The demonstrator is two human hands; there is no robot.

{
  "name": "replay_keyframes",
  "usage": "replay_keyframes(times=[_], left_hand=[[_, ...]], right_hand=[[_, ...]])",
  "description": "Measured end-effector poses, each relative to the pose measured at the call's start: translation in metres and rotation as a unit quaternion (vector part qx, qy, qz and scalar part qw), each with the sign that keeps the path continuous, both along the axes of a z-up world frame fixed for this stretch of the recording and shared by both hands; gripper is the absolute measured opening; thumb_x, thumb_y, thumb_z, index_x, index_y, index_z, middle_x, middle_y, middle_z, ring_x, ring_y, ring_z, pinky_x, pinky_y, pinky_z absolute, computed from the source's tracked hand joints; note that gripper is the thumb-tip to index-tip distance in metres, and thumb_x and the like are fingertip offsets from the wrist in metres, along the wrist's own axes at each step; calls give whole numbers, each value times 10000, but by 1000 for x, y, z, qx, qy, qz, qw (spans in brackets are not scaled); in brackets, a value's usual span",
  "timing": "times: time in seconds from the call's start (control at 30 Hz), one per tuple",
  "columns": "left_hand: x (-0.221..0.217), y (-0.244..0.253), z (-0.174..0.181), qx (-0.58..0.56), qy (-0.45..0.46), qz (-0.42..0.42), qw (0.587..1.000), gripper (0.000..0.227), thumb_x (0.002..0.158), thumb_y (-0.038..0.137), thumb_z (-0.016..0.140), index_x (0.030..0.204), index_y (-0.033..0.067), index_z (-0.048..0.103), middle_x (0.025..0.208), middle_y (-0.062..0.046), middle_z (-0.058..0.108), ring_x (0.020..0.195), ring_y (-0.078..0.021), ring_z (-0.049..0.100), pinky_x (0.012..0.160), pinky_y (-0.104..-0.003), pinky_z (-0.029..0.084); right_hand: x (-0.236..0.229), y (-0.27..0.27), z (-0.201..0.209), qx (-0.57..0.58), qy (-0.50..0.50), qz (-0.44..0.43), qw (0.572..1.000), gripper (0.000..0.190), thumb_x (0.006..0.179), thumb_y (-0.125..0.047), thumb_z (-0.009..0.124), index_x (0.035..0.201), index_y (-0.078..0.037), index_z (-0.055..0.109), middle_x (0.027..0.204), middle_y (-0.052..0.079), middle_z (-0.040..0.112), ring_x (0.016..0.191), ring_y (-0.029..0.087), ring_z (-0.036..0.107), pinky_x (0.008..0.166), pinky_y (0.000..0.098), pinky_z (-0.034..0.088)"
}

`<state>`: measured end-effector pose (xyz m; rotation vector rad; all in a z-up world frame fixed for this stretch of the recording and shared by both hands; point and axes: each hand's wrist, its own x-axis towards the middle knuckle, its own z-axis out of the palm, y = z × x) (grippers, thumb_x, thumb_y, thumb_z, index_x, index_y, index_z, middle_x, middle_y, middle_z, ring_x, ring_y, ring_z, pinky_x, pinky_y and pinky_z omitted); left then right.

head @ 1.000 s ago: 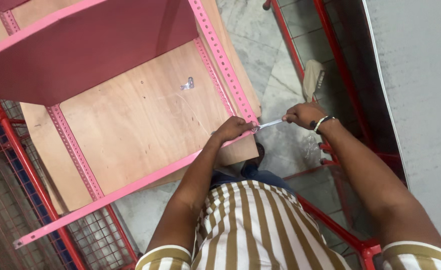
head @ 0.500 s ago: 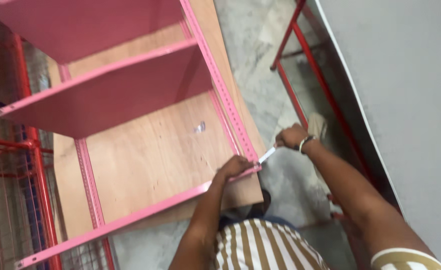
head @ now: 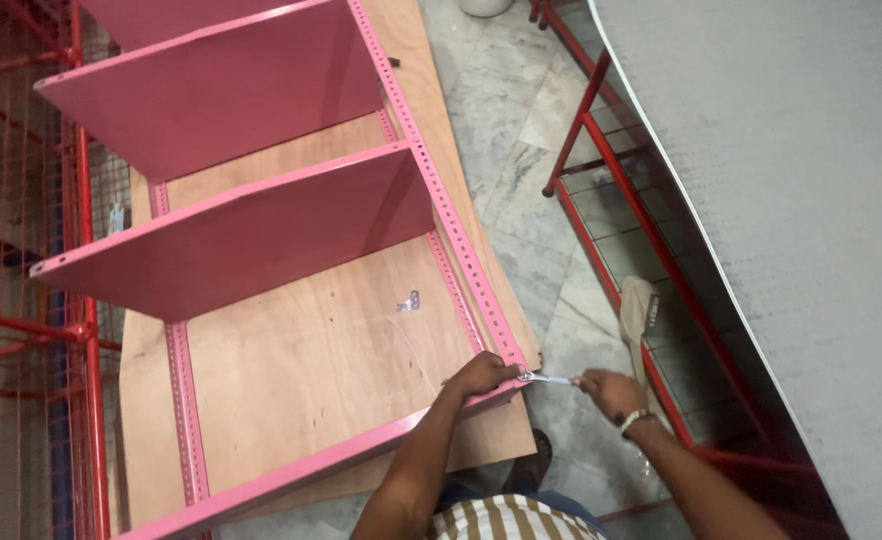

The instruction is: The person assembles a metal shelving unit by securing pink metal support beams to wooden and metal shelves using nuts, bolts, and a wrench.

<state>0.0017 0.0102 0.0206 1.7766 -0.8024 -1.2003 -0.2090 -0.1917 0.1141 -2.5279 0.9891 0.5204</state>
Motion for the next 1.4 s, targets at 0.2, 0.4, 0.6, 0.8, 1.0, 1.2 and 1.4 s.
replay_keyframes(times=[0.2, 0.4, 0.6, 0.8, 1.0, 1.2, 1.4], left_hand=[[2, -8, 2, -15, -3, -25, 1000, 549, 928, 494, 731, 772, -33, 736, 639, -92, 678, 579, -132, 624, 611, -337, 523], [-2, -5, 10, -39, 55, -32, 997, 502, 928, 481, 694, 877, -9, 790, 715, -129, 723, 634, -189, 685, 660, -371, 560], [-5, -2, 14, -49, 26, -21, 998, 508, 982, 510, 618, 971, 38, 807, 796, -99, 754, 701, -175, 703, 684, -351, 560], [-5, 5, 25, -67, 39, -27, 997, 501, 997, 508, 580, 994, 55, 794, 820, -90, 750, 749, -176, 704, 723, -338, 543], [-1, 3, 12, -28, -28, -46, 998, 560, 943, 507, 695, 850, -44, 734, 725, -193, 691, 670, -238, 681, 656, -398, 539], [-2, 2, 1, -35, -52, -23, 998, 515, 876, 479, 757, 873, -36, 744, 770, -178, 721, 710, -230, 698, 689, -389, 556], [-4, 9, 21, -62, -21, -7, 998, 433, 845, 424, 773, 994, 18, 781, 881, -107, 774, 802, -182, 731, 775, -345, 572]], right_hand=[[-48, 110, -37, 46, -111, -185, 975, 477, 975, -552, 488, 967, -159, 758, 886, 150, 750, 841, 377, 691, 737, 475, 524], [2, 240, -82, 398, -350, -502, 683, 398, 1034, -461, 484, 967, -98, 635, 723, 84, 568, 604, 245, 524, 546, 370, 437], [3, 236, -75, 495, -362, -526, 589, 345, 1065, -375, 450, 978, -58, 555, 655, 23, 450, 496, 160, 428, 463, 315, 405], [-21, 223, -59, 507, -337, -479, 633, 354, 1042, -361, 491, 1031, -32, 620, 735, 9, 513, 641, 139, 501, 585, 299, 461], [-51, 159, -39, 431, -325, -414, 733, 403, 1021, -355, 503, 1088, -15, 709, 703, 41, 567, 602, 147, 541, 570, 309, 450], [-48, 69, -25, 372, -338, -400, 766, 377, 1038, -310, 522, 1096, 11, 712, 705, 25, 564, 607, 130, 517, 547, 285, 436], [-27, 21, -17, 384, -321, -303, 811, 389, 1018, -350, 569, 1070, 7, 714, 706, 25, 580, 603, 109, 527, 535, 260, 422]])
